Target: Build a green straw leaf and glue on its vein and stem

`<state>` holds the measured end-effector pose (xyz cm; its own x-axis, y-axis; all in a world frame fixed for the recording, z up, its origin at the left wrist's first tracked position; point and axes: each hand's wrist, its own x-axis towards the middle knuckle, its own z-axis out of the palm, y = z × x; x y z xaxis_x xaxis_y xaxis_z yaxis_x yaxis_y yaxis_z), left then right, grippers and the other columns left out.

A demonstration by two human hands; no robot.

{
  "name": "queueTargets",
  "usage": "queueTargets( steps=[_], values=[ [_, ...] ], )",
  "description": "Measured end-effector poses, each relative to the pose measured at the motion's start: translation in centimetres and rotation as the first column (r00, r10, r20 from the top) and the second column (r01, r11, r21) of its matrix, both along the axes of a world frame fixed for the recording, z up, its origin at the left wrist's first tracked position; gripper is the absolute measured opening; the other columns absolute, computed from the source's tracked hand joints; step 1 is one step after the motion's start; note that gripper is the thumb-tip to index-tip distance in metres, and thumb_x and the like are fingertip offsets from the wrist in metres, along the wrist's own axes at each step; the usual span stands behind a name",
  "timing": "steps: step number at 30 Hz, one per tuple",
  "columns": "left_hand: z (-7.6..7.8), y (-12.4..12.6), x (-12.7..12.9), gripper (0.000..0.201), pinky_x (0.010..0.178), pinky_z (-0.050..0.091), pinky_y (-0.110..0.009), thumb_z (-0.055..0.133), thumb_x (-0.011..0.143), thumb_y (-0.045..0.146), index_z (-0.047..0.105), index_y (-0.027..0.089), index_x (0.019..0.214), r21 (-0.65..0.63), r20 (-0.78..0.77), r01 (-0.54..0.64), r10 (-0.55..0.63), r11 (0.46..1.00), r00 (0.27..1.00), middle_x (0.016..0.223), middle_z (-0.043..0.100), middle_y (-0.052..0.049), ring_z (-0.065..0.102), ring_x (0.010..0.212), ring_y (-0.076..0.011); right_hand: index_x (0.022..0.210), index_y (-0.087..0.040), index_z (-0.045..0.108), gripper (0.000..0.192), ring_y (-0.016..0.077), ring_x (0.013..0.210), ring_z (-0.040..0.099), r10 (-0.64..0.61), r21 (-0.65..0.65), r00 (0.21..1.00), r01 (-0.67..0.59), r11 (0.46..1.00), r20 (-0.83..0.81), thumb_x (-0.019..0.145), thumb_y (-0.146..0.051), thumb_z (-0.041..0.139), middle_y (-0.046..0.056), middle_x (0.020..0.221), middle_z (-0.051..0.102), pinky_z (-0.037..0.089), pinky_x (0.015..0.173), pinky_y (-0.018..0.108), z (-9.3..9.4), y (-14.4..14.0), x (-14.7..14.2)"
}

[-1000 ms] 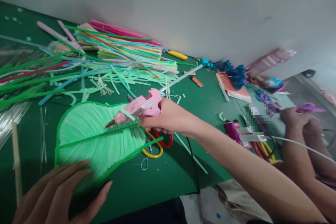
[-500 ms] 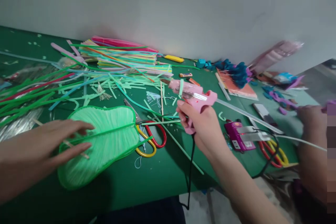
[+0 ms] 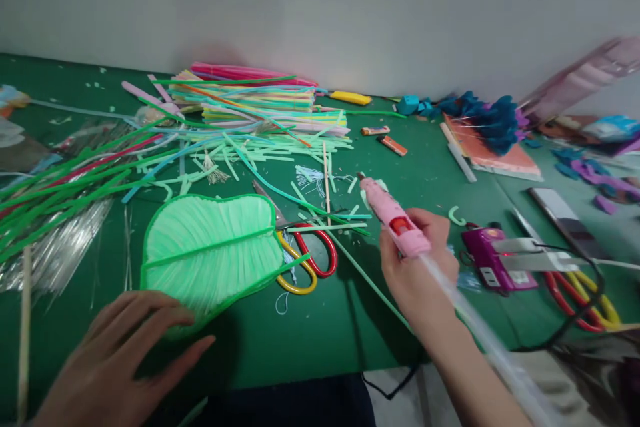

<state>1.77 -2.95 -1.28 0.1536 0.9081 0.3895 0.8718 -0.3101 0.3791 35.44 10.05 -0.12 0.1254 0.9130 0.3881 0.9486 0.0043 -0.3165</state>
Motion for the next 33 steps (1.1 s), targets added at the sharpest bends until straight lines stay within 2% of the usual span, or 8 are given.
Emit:
queueTargets(
  steps=[5,9,19,22,24,26,28,33],
  values=[
    [-1.8,-1.2,1.5,0.013,0.083,0.048,-0.04,0.07,0.088,0.027,0.064,0.02,0.097,0.083,-0.008,-0.088,0.089,0.993,0.996,0.094,0.063,-0.006,0.06,0.091,-0.024,0.114,-0.011,0.055,0.034,0.0367,0.099,0.059,0.201,-0.104,0.959,-0.184,0.977,0.198,0.088,-0.033,0.049,0.022,0.107,0.059,0.047,0.083,0.047,-1.8,1.7,2.5],
    [-2.1,-1.3,1.3,0.011,0.083,0.049,-0.041,0.07,0.088,0.026,0.063,0.02,0.094,0.086,0.029,-0.103,0.101,0.991,0.994,0.091,0.063,-0.006,0.06,0.091,-0.0247,0.111,-0.008,0.053,0.038,0.0389,0.098,0.057,0.292,-0.17,0.928,-0.258,0.951,0.23,0.084,-0.034,0.051,0.024,0.104,0.055,0.048,0.083,0.053,-2.7,2.4,4.0],
    [-1.2,-0.4,2.6,0.017,0.076,0.049,-0.042,0.068,0.09,0.029,0.063,0.016,0.101,0.083,-0.111,-0.067,0.077,0.994,0.991,0.093,0.065,-0.008,0.062,0.087,-0.0262,0.111,-0.017,0.048,0.045,0.0274,0.079,0.064,0.156,-0.112,0.98,-0.142,0.983,0.126,0.078,-0.043,0.061,0.015,0.105,0.056,0.056,0.067,0.043,-2.0,1.8,3.5],
    [-1.4,-0.9,2.1,0.017,0.084,0.051,-0.04,0.064,0.093,0.03,0.062,0.017,0.105,0.042,-0.045,-0.06,0.062,0.997,0.997,0.099,0.065,-0.007,0.062,0.095,-0.0247,0.104,-0.02,0.051,0.035,0.0306,0.078,0.065,0.205,-0.195,0.973,-0.182,0.964,0.105,0.077,-0.041,0.06,0.012,0.094,0.061,0.057,0.066,0.047,-1.9,2.2,4.2],
    [-1.4,-1.3,1.9,0.017,0.087,0.051,-0.038,0.064,0.093,0.029,0.062,0.018,0.106,0.026,0.009,-0.064,0.064,0.998,0.998,0.1,0.063,-0.006,0.061,0.097,-0.0226,0.104,-0.02,0.054,0.033,0.0381,0.093,0.065,0.278,-0.244,0.954,-0.246,0.938,0.11,0.079,-0.04,0.059,0.014,0.099,0.063,0.055,0.079,0.057,-1.1,1.8,4.2],
    [-1.5,-1.5,1.8,0.015,0.087,0.051,-0.036,0.065,0.093,0.027,0.061,0.018,0.104,0.024,0.046,-0.086,0.085,0.996,0.995,0.1,0.062,-0.006,0.061,0.096,-0.0209,0.111,-0.021,0.058,0.034,0.0437,0.118,0.057,0.375,-0.255,0.919,-0.336,0.907,0.123,0.082,-0.038,0.058,0.018,0.118,0.062,0.046,0.097,0.065,0.2,0.9,3.1],
    [-1.4,-1.6,1.9,0.012,0.088,0.05,-0.035,0.065,0.092,0.024,0.062,0.018,0.102,0.026,0.065,-0.12,0.118,0.992,0.991,0.101,0.061,-0.006,0.06,0.097,-0.0202,0.123,-0.022,0.058,0.035,0.0402,0.128,0.052,0.511,-0.2,0.849,-0.482,0.853,0.136,0.09,-0.034,0.057,0.018,0.135,0.056,0.044,0.104,0.062,1.6,-0.2,0.8],
    [-1.3,-1.6,2.1,0.009,0.089,0.049,-0.035,0.066,0.092,0.022,0.063,0.018,0.099,0.025,0.092,-0.138,0.135,0.99,0.987,0.1,0.061,-0.006,0.061,0.096,-0.0195,0.135,-0.024,0.053,0.042,0.0264,0.12,0.06,0.829,-0.201,0.558,-0.81,0.55,0.019,0.095,-0.02,0.063,0.013,0.131,0.061,0.053,0.097,0.044,2.2,-1.5,-5.6]
  ],
)
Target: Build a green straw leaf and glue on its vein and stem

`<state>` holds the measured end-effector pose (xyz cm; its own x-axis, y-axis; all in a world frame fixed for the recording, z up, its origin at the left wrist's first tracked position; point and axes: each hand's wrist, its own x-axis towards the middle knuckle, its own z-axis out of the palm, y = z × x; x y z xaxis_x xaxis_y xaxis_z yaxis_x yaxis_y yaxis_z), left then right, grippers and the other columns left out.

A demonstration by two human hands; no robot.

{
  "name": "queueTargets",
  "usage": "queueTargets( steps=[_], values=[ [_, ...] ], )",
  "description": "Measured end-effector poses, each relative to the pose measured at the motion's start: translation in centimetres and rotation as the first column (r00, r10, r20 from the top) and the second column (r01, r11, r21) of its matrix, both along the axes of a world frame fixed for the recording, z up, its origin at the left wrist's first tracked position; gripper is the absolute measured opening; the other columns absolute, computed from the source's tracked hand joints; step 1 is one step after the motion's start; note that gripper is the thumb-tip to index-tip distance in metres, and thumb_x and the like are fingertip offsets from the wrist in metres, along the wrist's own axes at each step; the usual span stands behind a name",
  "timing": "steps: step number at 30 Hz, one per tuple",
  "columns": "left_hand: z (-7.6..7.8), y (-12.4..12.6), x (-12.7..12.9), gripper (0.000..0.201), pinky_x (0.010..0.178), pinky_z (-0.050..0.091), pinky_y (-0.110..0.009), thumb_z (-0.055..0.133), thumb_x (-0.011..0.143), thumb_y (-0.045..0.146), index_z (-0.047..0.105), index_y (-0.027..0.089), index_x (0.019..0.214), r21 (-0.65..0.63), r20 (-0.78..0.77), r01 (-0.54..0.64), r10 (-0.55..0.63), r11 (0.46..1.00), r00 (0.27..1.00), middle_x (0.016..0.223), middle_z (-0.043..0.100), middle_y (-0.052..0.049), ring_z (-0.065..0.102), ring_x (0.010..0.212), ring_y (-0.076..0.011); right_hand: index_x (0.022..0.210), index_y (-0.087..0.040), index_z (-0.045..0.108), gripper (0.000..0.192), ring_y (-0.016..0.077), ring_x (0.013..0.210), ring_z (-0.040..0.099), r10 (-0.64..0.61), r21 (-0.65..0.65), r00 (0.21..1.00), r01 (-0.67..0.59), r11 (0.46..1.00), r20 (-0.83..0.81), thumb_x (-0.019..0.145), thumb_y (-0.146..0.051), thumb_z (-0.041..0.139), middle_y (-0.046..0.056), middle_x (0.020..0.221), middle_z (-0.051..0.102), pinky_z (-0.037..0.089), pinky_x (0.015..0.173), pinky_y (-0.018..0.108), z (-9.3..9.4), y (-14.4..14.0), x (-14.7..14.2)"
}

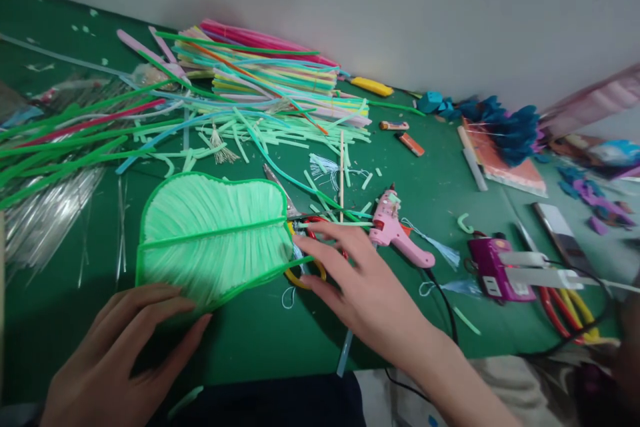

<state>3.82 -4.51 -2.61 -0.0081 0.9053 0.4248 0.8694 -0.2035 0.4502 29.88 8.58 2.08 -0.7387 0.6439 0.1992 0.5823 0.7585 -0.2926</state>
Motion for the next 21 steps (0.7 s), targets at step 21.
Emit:
queueTargets(
  steps=[21],
  values=[
    [0.1,0.4,0.2,0.007,0.08,0.049,-0.036,0.064,0.092,0.027,0.062,0.022,0.096,-0.07,0.046,-0.027,0.03,0.997,0.999,0.094,0.063,-0.004,0.06,0.088,-0.0197,0.098,-0.021,0.073,0.007,0.0145,0.083,0.064,0.236,-0.185,0.968,-0.249,0.951,-0.089,0.094,-0.02,0.067,0.003,0.087,0.064,0.053,0.072,0.026,1.3,4.5,-4.0]
  ],
)
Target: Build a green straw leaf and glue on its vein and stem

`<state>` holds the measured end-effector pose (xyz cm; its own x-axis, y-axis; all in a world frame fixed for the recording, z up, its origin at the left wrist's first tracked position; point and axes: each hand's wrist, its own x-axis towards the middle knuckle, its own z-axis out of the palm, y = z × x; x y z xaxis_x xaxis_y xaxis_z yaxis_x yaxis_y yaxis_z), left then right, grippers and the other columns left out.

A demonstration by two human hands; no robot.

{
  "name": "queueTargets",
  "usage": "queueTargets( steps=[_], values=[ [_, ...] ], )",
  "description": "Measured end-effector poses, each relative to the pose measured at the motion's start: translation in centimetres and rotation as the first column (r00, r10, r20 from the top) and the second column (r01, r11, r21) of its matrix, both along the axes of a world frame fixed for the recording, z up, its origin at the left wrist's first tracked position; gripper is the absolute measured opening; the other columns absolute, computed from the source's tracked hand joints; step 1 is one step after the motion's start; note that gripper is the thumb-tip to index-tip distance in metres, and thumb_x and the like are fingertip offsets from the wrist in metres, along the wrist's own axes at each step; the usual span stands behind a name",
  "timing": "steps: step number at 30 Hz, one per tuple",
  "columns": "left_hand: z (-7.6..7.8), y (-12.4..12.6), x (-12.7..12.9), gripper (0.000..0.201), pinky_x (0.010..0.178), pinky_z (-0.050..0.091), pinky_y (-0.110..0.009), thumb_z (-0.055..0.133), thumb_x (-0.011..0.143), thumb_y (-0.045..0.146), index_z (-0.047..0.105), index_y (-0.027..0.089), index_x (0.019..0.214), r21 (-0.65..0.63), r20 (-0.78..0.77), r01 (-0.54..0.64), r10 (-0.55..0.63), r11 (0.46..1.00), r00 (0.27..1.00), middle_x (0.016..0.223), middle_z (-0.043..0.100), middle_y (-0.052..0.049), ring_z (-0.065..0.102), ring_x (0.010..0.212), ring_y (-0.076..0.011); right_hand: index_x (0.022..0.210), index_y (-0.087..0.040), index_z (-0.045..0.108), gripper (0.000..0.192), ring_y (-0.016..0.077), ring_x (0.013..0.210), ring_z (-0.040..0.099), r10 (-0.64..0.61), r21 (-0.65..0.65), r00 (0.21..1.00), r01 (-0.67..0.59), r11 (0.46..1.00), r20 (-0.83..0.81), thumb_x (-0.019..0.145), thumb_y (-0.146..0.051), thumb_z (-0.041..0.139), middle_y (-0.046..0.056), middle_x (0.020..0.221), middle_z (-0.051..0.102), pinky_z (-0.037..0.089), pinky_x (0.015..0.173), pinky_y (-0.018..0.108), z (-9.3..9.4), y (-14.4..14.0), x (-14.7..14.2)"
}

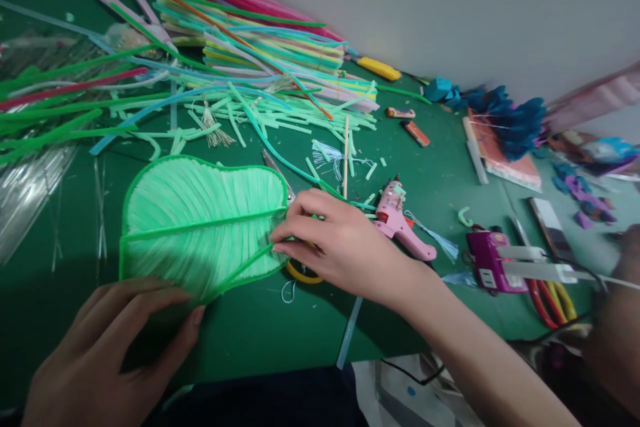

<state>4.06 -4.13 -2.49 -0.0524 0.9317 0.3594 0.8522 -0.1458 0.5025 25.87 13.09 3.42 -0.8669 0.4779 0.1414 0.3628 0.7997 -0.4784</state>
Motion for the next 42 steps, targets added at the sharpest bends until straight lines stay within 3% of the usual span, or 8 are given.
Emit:
queueTargets(
  steps=[15,21,24,26,28,32,37,42],
  values=[
    [0.2,0.8,-0.1,0.012,0.078,0.047,-0.037,0.059,0.096,0.034,0.066,0.026,0.1,-0.05,-0.003,0.006,-0.006,0.999,1.0,0.092,0.067,-0.002,0.059,0.089,-0.022,0.104,-0.02,0.072,0.011,0.0163,0.089,0.065,-0.003,-0.033,1.0,0.003,0.999,-0.008,0.095,-0.021,0.065,0.005,0.093,0.066,0.055,0.077,0.029,-0.3,0.0,0.0],
    [-0.4,0.6,-0.4,0.011,0.078,0.048,-0.04,0.06,0.096,0.034,0.069,0.029,0.099,-0.025,0.031,0.014,-0.014,1.0,0.999,0.094,0.064,-0.002,0.059,0.089,-0.0228,0.131,-0.027,0.06,0.036,0.0219,0.114,0.063,-0.14,0.018,0.99,0.141,0.99,-0.032,0.095,-0.022,0.064,0.009,0.123,0.065,0.055,0.094,0.039,0.2,-0.8,1.4],
    [-0.8,0.4,-0.5,0.011,0.08,0.049,-0.041,0.062,0.095,0.033,0.068,0.031,0.104,-0.045,0.032,0.012,-0.011,0.999,0.999,0.099,0.064,-0.002,0.059,0.091,-0.0225,0.125,-0.026,0.063,0.03,0.0258,0.116,0.062,-0.451,0.179,0.89,0.454,0.873,-0.061,0.095,-0.024,0.061,0.01,0.122,0.066,0.052,0.099,0.044,0.8,-1.7,4.3],
    [-1.0,0.3,-0.6,0.009,0.078,0.05,-0.042,0.064,0.094,0.033,0.067,0.031,0.103,-0.048,0.036,-0.01,0.011,0.999,0.999,0.098,0.065,-0.001,0.059,0.091,-0.0225,0.117,-0.021,0.065,0.025,0.0302,0.112,0.064,-0.675,0.296,0.735,0.66,0.691,-0.065,0.094,-0.028,0.058,0.013,0.117,0.067,0.052,0.097,0.05,0.5,-2.1,7.1],
    [-1.0,0.1,-0.5,0.009,0.076,0.05,-0.043,0.064,0.094,0.036,0.067,0.032,0.102,-0.048,0.046,-0.022,0.025,0.999,0.999,0.097,0.065,0.0,0.06,0.091,-0.023,0.114,-0.015,0.066,0.032,0.0375,0.109,0.063,-0.797,0.45,0.604,0.713,0.539,-0.003,0.091,-0.035,0.056,0.019,0.115,0.066,0.051,0.095,0.059,-0.4,-2.4,10.0],
    [-1.2,0.0,-0.3,0.009,0.078,0.053,-0.045,0.058,0.097,0.038,0.065,0.036,0.101,-0.074,0.067,-0.062,0.067,0.995,0.995,0.096,0.066,0.002,0.062,0.091,-0.0232,0.127,-0.01,0.058,0.046,0.0413,0.122,0.054,-0.778,0.491,0.6,0.629,0.603,0.188,0.087,-0.032,0.052,0.023,0.125,0.059,0.045,0.1,0.062,-3.1,-2.3,13.4],
    [-1.9,0.1,-0.8,0.01,0.079,0.05,-0.04,0.066,0.092,0.037,0.068,0.031,0.101,0.028,0.063,-0.013,0.011,1.0,0.998,0.095,0.067,0.002,0.063,0.089,-0.0213,0.119,-0.011,0.062,0.042,0.0361,0.11,0.061,-0.743,0.425,0.625,0.621,0.659,0.24,0.079,-0.023,0.054,0.018,0.118,0.065,0.05,0.097,0.053,-4.7,-0.9,12.7],
    [-2.2,0.3,-1.0,0.012,0.08,0.046,-0.036,0.066,0.092,0.035,0.07,0.028,0.1,0.072,0.051,0.024,-0.028,0.997,0.998,0.095,0.068,-0.001,0.062,0.088,-0.02,0.108,-0.014,0.066,0.036,0.0347,0.095,0.067,-0.816,0.379,0.561,0.731,0.567,0.14,0.075,-0.024,0.059,0.017,0.103,0.07,0.053,0.084,0.047,-4.4,-0.3,12.4]
  ],
)
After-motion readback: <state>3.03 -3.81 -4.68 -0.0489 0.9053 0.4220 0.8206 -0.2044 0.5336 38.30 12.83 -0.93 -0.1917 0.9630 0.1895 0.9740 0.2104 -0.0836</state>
